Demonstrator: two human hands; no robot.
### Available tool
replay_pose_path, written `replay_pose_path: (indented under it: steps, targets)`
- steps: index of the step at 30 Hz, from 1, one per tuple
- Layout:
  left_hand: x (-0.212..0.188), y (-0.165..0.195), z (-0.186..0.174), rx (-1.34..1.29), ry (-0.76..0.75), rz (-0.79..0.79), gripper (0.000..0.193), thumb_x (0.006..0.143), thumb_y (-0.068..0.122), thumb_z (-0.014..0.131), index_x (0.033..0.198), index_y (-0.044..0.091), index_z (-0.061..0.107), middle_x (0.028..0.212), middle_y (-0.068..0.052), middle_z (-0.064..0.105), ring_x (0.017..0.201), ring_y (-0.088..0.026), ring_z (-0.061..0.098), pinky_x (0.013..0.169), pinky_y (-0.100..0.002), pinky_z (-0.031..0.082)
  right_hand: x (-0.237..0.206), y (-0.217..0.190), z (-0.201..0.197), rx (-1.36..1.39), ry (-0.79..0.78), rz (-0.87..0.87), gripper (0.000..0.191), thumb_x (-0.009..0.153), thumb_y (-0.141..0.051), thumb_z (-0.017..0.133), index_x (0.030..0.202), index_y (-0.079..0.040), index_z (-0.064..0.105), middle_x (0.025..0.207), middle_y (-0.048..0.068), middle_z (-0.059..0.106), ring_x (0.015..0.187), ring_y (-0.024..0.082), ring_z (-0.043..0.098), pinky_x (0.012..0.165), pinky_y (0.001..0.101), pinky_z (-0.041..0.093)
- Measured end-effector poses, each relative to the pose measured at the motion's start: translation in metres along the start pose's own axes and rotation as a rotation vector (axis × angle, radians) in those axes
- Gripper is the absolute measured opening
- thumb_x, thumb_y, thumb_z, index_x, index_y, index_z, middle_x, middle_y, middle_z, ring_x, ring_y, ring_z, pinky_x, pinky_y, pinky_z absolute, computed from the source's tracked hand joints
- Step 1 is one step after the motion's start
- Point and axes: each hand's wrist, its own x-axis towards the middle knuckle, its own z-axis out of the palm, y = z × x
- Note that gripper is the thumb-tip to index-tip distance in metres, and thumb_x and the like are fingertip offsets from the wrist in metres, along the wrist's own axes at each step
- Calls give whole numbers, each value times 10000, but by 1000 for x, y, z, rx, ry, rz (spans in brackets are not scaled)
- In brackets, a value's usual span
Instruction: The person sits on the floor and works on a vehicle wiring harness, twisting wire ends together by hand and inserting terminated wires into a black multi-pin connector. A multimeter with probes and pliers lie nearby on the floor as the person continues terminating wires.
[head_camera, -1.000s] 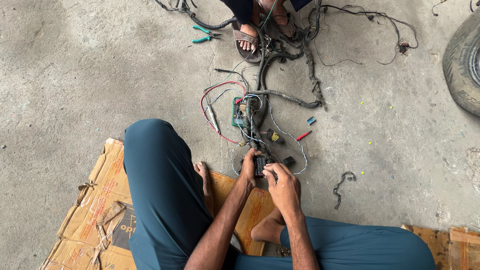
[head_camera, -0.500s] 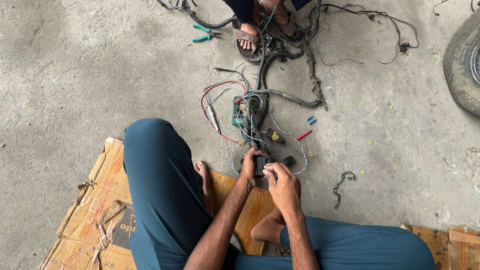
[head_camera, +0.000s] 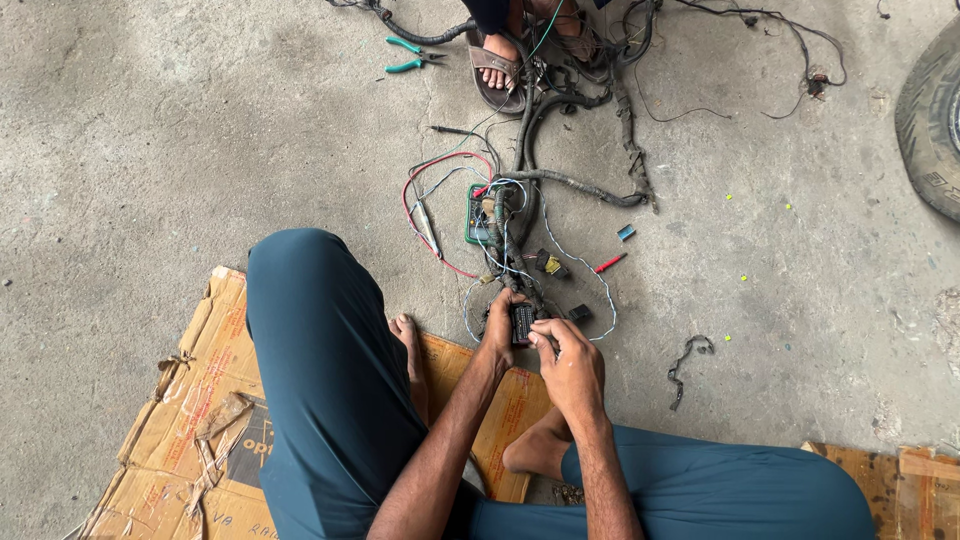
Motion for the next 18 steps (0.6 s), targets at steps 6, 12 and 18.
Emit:
replay_pose_path:
  steps: [6, 12, 18]
  targets:
    - [5, -2, -7, 10, -21, -34, 253, 913, 366, 542, 879, 120, 592, 709, -25, 615, 578, -170, 622, 501, -313, 508, 1, 3, 2, 46, 24, -11, 144, 922, -122, 714, 1048, -53, 712, 1065, 79, 766, 906, 231, 763, 749, 361, 605]
    - [9, -5, -14, 18, -45, -25, 312, 925, 393, 524, 875, 96, 602, 729, -43, 647, 586, -167, 630, 505, -310, 508, 2, 5, 3, 144, -15, 41, 171, 921, -102, 718, 1079, -37, 719, 1079, 90, 767, 833, 217, 772, 682, 337, 618]
    - [16, -8, -19, -2, -5, -37, 295, 934, 365, 518, 956, 88, 617, 762, -51, 653, 647, -188, 668, 579, -328, 558, 9, 6, 7, 211, -15, 2, 149, 949, -68, 686, 1088, -20, 708, 1127, 107, 751, 893, 206, 787, 703, 315, 639]
